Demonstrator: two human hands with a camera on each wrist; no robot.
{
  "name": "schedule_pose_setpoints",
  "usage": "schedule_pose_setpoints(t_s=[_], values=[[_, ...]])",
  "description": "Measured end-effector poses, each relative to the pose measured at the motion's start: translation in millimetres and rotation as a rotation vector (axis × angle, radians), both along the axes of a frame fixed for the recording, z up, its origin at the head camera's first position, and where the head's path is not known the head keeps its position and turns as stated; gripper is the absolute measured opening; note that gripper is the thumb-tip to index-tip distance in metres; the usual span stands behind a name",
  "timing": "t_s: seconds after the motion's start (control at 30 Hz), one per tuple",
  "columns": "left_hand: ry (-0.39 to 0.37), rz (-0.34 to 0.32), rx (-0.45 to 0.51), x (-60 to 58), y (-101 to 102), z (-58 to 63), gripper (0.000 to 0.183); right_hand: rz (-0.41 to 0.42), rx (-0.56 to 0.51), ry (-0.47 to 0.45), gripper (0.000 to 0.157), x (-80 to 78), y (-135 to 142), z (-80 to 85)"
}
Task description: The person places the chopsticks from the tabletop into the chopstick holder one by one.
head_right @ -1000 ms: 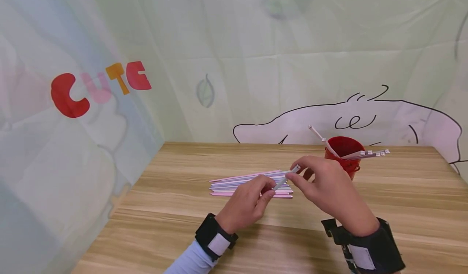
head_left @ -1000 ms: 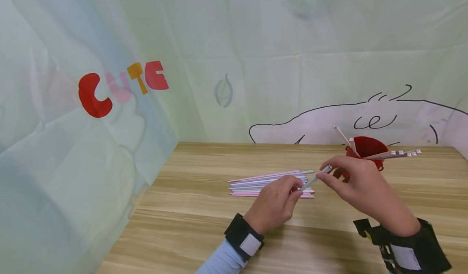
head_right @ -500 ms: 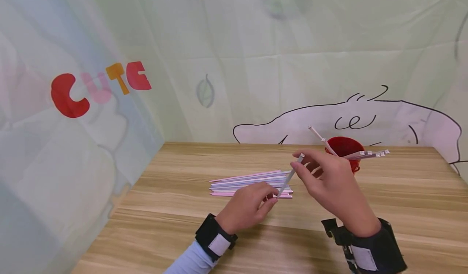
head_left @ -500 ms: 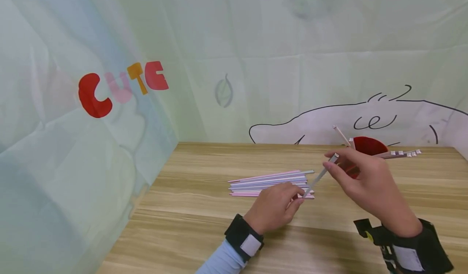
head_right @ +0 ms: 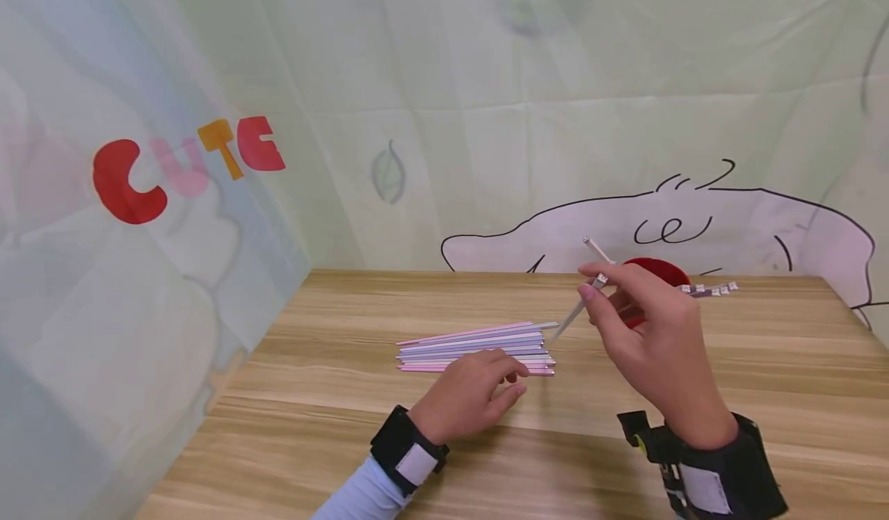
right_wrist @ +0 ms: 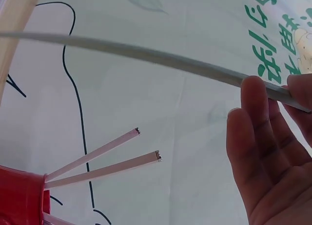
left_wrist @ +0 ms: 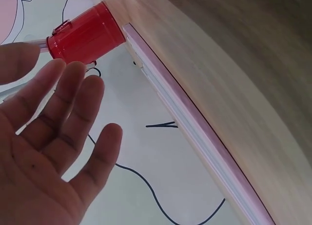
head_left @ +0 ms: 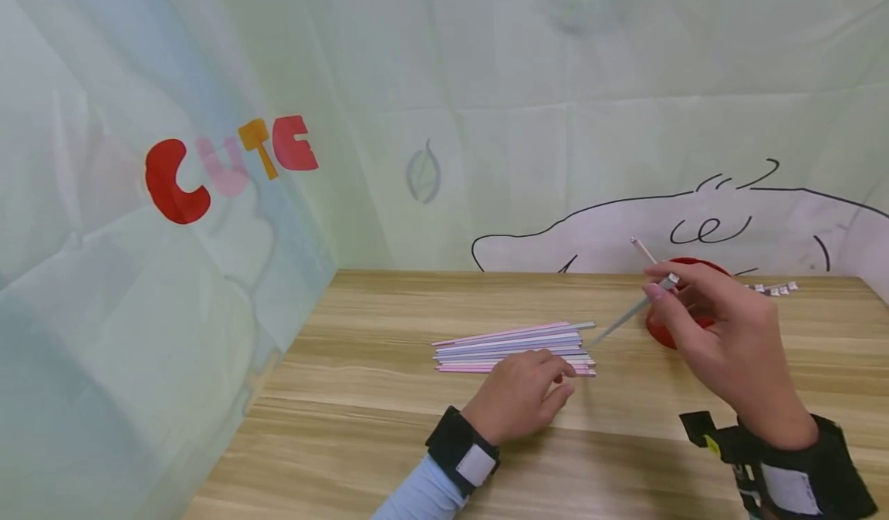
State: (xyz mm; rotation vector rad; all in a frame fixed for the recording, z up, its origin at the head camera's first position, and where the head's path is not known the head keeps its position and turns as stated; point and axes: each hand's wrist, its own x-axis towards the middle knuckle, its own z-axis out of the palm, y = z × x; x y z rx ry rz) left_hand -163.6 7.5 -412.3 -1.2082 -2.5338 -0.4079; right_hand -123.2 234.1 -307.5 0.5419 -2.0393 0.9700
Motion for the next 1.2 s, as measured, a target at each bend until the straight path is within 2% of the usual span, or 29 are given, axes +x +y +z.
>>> schedule_pose_setpoints(t_s=[0.13,0.37,0.67,0.87,1.2], values=[[-0.012,0.016,-0.031,-0.1,-1.2,-1.1,0.021,-0.007,-0.005,0.022,0.036,0.7,-1.1,1.0],[0.039,0.084,-0.125,0.1,-2.3,-4.4,0.026,-0.032,-0.006,0.067,0.041,1.2,-1.6,3.2],[-0.078,0.185,-0.219,3.4,-4.6,-5.0,0.034,-0.082,-0.055,0.088,0.04,2.0,-1.2,4.5],[-0.119,0.204,-0.257,3.8,-4.5,-5.6,0.038,-0.091,-0.086,0.1,0.039,3.8,-1.3,5.2],[-0.157,0.225,-0.28,4.0,-4.6,-6.4,0.041,-0.114,-0.137,0.2,0.033,5.1,-1.7,6.9]])
